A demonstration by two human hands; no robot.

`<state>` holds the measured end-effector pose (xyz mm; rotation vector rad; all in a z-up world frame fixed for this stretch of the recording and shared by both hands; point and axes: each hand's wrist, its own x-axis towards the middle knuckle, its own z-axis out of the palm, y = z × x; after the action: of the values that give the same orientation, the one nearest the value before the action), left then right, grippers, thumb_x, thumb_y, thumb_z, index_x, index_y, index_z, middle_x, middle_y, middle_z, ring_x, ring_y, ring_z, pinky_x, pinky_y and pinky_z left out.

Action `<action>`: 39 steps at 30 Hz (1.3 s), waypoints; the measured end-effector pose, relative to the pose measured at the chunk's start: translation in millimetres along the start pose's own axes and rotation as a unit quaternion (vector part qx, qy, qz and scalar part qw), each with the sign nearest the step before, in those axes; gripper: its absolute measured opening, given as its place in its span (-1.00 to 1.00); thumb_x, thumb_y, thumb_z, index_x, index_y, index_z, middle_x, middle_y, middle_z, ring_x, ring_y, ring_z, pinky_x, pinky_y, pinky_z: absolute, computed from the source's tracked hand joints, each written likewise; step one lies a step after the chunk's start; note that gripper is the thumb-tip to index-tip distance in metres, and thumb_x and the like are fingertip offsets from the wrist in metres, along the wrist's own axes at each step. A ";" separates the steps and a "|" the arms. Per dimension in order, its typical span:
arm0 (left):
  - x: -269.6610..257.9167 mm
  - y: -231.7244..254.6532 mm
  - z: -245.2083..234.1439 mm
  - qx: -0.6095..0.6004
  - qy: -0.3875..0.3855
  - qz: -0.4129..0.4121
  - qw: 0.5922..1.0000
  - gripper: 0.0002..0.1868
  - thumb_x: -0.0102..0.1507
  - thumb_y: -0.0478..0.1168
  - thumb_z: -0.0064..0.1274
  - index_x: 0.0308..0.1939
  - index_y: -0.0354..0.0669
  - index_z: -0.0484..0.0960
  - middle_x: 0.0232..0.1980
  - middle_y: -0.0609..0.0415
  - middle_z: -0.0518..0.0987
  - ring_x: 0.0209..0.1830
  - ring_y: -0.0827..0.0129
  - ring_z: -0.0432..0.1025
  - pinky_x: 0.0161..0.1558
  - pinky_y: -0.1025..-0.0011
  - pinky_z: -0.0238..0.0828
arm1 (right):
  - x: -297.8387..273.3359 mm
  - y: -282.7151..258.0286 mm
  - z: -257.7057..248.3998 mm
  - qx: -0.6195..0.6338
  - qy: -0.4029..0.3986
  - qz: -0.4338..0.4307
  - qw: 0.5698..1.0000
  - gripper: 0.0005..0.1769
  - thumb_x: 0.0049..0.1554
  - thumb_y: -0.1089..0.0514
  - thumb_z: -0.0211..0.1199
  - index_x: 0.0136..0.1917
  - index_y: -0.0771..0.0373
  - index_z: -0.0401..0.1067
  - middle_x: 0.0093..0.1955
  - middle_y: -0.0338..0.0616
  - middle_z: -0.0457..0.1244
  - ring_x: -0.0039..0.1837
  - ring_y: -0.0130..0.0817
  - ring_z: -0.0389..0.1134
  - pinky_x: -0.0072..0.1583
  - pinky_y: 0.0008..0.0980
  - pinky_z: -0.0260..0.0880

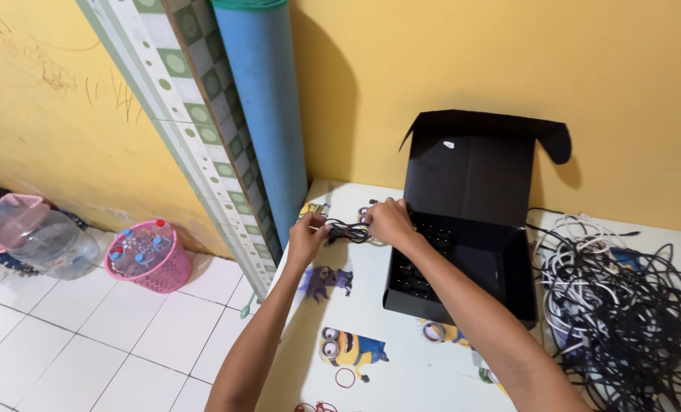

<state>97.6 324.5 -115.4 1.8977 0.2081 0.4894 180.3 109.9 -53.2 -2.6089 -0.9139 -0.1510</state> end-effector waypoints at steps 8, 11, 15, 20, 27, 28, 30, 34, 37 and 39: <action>-11.1 -25.0 -4.0 0.083 0.005 0.020 0.996 -0.82 0.18 -0.38 0.23 -0.15 -0.32 0.62 -0.34 -0.10 0.67 -0.39 0.27 0.58 -0.30 0.33 0.50 | 23.3 -3.5 37.6 -0.029 -0.111 -0.035 0.993 -0.86 -0.16 0.33 0.38 -0.33 0.11 0.63 -0.22 -0.15 0.43 -0.02 -0.19 0.44 0.27 -0.01 0.16; -21.1 -14.5 -6.3 0.103 0.003 0.053 0.993 -0.72 0.16 -0.36 0.26 -0.04 -0.27 0.65 -0.24 -0.13 0.62 -0.33 0.21 0.55 -0.24 0.30 0.49 | 26.3 0.5 53.1 -0.033 -0.113 -0.032 0.992 -0.87 -0.13 0.32 0.36 -0.31 0.12 0.63 -0.20 -0.10 0.43 0.00 -0.15 0.45 0.28 0.01 0.19; -32.3 -3.2 -7.3 0.120 -0.045 0.055 0.990 -0.38 -0.01 -0.28 0.42 0.12 -0.24 0.56 -0.11 -0.10 0.53 -0.27 0.16 0.51 -0.16 0.28 0.49 | 27.8 2.4 63.5 -0.040 -0.134 -0.003 0.990 -0.85 -0.11 0.34 0.35 -0.26 0.15 0.63 -0.15 -0.02 0.42 0.04 -0.09 0.44 0.24 0.02 0.26; -40.2 -3.9 -1.5 0.139 -0.025 0.111 0.984 -0.38 0.03 -0.30 0.38 0.16 -0.26 0.56 -0.04 -0.13 0.52 -0.18 0.07 0.53 -0.09 0.25 0.49 | 20.1 -4.4 55.2 -0.094 -0.140 -0.043 0.985 -0.90 -0.14 0.28 0.44 -0.27 0.24 0.60 -0.17 0.05 0.40 0.05 -0.04 0.42 0.20 0.03 0.29; -52.5 9.2 -6.3 0.178 -0.002 0.134 0.975 -0.34 0.04 -0.23 0.40 0.20 -0.27 0.55 0.07 -0.21 0.47 -0.01 -0.07 0.47 0.03 0.17 0.43 | -2.4 -6.9 16.4 -0.010 -0.050 -0.100 0.994 -0.89 0.03 0.31 0.34 -0.32 0.20 0.61 -0.31 -0.10 0.41 -0.03 -0.17 0.40 0.35 -0.06 0.18; -54.3 10.7 -6.2 0.178 -0.003 0.137 0.974 -0.34 0.04 -0.23 0.40 0.20 -0.27 0.55 0.07 -0.21 0.47 -0.01 -0.07 0.47 0.03 0.17 0.43 | -8.5 -6.0 11.7 -0.011 -0.048 -0.098 0.994 -0.89 0.03 0.31 0.34 -0.32 0.20 0.61 -0.31 -0.10 0.41 -0.03 -0.17 0.40 0.35 -0.06 0.18; -57.8 12.0 -5.7 0.233 0.018 0.145 0.962 -0.37 0.00 -0.22 0.41 0.13 -0.24 0.60 0.12 -0.22 0.48 0.05 -0.11 0.44 0.02 0.15 0.42 | -22.5 -4.0 2.0 0.066 -0.008 -0.135 0.989 -0.89 0.02 0.26 0.32 -0.33 0.24 0.59 -0.26 -0.13 0.39 0.04 -0.16 0.36 0.32 -0.02 0.17; -58.2 5.5 -5.8 0.246 0.009 0.148 0.958 -0.39 0.03 -0.21 0.41 0.14 -0.22 0.62 0.13 -0.22 0.51 0.08 -0.10 0.44 0.08 0.15 0.42 | -40.5 -1.6 -18.4 0.067 -0.010 -0.144 0.987 -0.87 0.08 0.21 0.27 -0.25 0.20 0.61 -0.21 -0.14 0.42 0.09 -0.17 0.36 0.50 -0.02 0.08; -56.0 -0.1 -10.8 0.224 -0.037 0.135 0.964 -0.46 0.10 -0.21 0.34 0.17 -0.20 0.62 0.13 -0.14 0.57 0.08 -0.02 0.49 0.13 0.20 0.43 | -51.4 -0.3 -32.5 0.077 -0.017 -0.143 0.987 -0.83 0.15 0.10 0.27 -0.17 0.19 0.62 -0.07 -0.10 0.40 0.23 -0.15 0.33 0.54 0.17 -0.16; -57.0 -2.7 -14.2 0.219 -0.072 0.191 0.954 -0.39 0.02 -0.24 0.35 0.16 -0.28 0.61 0.10 -0.23 0.54 0.05 -0.10 0.46 0.08 0.17 0.41 | -59.5 3.2 -38.0 0.048 -0.066 -0.147 0.986 -0.77 0.18 0.02 0.24 -0.10 0.17 0.61 0.02 -0.15 0.43 0.40 -0.20 0.25 0.58 0.20 -0.25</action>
<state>40.5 316.5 -127.0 2.4160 -0.1676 0.5942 136.4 58.7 -32.2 -2.4059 -1.3185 -0.0095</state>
